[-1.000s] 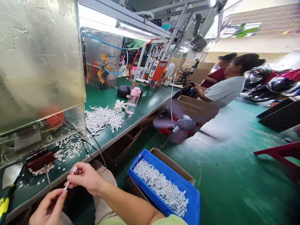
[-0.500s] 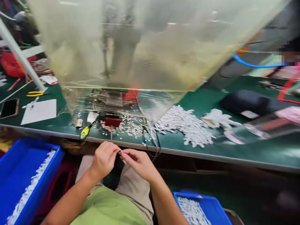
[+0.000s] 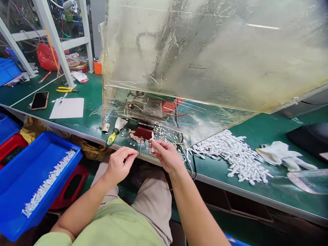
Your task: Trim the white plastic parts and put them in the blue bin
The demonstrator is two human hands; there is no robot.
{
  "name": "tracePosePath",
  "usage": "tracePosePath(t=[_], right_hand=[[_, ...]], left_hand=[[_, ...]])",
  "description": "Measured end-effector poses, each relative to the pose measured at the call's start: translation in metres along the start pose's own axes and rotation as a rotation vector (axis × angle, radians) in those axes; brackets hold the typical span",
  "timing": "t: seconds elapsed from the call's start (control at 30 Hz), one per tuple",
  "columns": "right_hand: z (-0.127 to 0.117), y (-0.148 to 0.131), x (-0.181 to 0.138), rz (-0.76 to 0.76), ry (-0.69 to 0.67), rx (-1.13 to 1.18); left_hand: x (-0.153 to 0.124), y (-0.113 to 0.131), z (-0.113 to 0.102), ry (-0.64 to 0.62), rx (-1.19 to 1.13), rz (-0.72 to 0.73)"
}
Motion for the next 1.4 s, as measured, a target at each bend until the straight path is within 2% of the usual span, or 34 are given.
tracePosePath(t=[0.2, 0.4, 0.7, 1.1, 1.17, 1.27, 1.33, 1.4], right_hand=[[0.021, 0.009, 0.029, 0.155, 0.041, 0.198], [0.035, 0.023, 0.035, 0.277, 0.118, 0.345], [0.034, 0.027, 0.037, 0.247, 0.235, 0.353], [0.038, 0.020, 0.035, 0.225, 0.238, 0.373], [0.039, 0.018, 0.034, 0.225, 0.218, 0.348], [0.038, 0.014, 0.031, 0.211, 0.101, 0.237], [0.026, 0.007, 0.027, 0.166, 0.037, 0.101], [-0.003, -0.010, 0.024, 0.062, 0.038, -0.113]], left_hand=[[-0.009, -0.010, -0.002, -0.002, -0.040, -0.049], [-0.010, -0.018, -0.010, 0.029, -0.044, -0.080], [-0.011, -0.023, -0.014, 0.041, -0.060, -0.096], [-0.013, -0.022, -0.018, 0.039, -0.046, -0.115], [-0.012, -0.020, -0.017, 0.035, -0.044, -0.115], [-0.012, -0.022, -0.017, 0.022, -0.044, -0.122], [-0.014, -0.029, -0.020, 0.018, -0.056, -0.150], [-0.015, -0.041, -0.026, 0.029, -0.073, -0.198]])
Point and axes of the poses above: each hand's wrist, its own x-axis towards the middle knuckle, its own z-axis out of the palm, y = z × x, the point moved 9 cm from there along x, towards the middle knuckle, and after that the axes turned 4 degrees about x, right-handed, at the moved point
